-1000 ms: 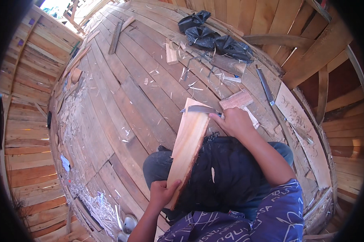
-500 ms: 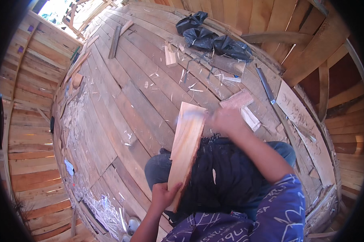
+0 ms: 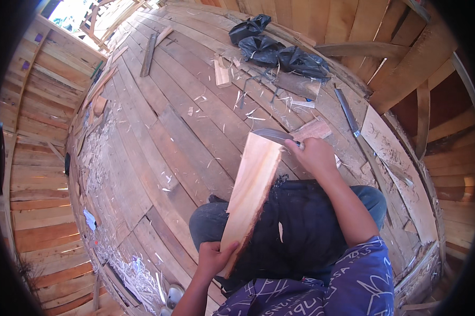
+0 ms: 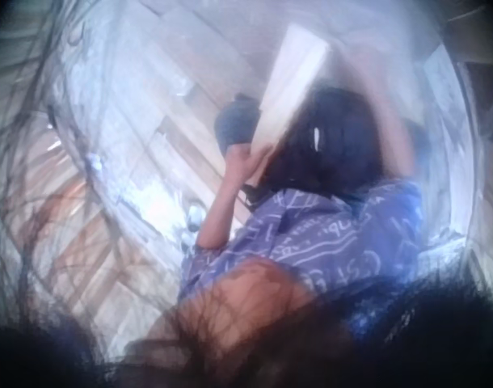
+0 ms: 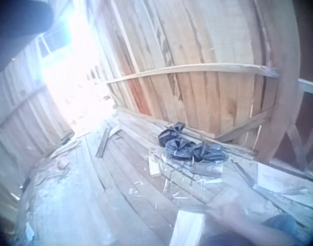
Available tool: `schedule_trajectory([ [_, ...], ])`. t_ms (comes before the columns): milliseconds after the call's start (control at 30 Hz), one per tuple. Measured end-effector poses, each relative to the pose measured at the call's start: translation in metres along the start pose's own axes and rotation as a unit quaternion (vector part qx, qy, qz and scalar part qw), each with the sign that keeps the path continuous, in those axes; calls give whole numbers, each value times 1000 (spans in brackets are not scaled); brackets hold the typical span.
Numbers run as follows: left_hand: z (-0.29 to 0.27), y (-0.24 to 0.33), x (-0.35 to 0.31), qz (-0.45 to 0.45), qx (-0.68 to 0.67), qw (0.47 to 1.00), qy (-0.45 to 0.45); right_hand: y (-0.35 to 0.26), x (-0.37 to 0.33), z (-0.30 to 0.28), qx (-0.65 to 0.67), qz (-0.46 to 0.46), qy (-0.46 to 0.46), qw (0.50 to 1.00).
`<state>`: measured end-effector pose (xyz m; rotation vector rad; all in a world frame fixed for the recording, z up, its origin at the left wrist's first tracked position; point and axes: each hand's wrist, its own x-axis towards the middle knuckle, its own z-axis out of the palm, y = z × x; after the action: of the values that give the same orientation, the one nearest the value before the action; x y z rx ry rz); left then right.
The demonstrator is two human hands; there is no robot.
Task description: The person carves a long piece of wood using a curved blade while sitting on a wooden floor. They draw the blade along the length of the wood to remove thin shavings and occasionally turn the piece over to work on different sides.
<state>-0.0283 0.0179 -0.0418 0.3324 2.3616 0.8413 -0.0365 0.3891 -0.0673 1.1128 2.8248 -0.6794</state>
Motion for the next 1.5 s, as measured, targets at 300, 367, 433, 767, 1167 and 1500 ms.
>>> schedule_trajectory([
  [300, 1, 0, 1, 26, -38, 999, 12, -17, -54, 6, -43, -184, -83, 978],
  [367, 1, 5, 0, 33, -49, 998, 16, -20, -49, 13, -68, -213, -50, 973],
  [433, 0, 7, 1, 31, -47, 998, 16, -20, -42, 19, -78, -240, -31, 967],
  [767, -4, 2, 4, 47, 26, 998, 43, -36, 4, 4, -86, -160, -99, 978],
  [1167, 0, -5, 3, -7, 14, 1000, -4, 15, 2, -22, 18, -92, 28, 995],
  [1500, 5, -8, 2, 14, -9, 1000, 2, -17, -32, 22, -87, -292, -36, 952],
])
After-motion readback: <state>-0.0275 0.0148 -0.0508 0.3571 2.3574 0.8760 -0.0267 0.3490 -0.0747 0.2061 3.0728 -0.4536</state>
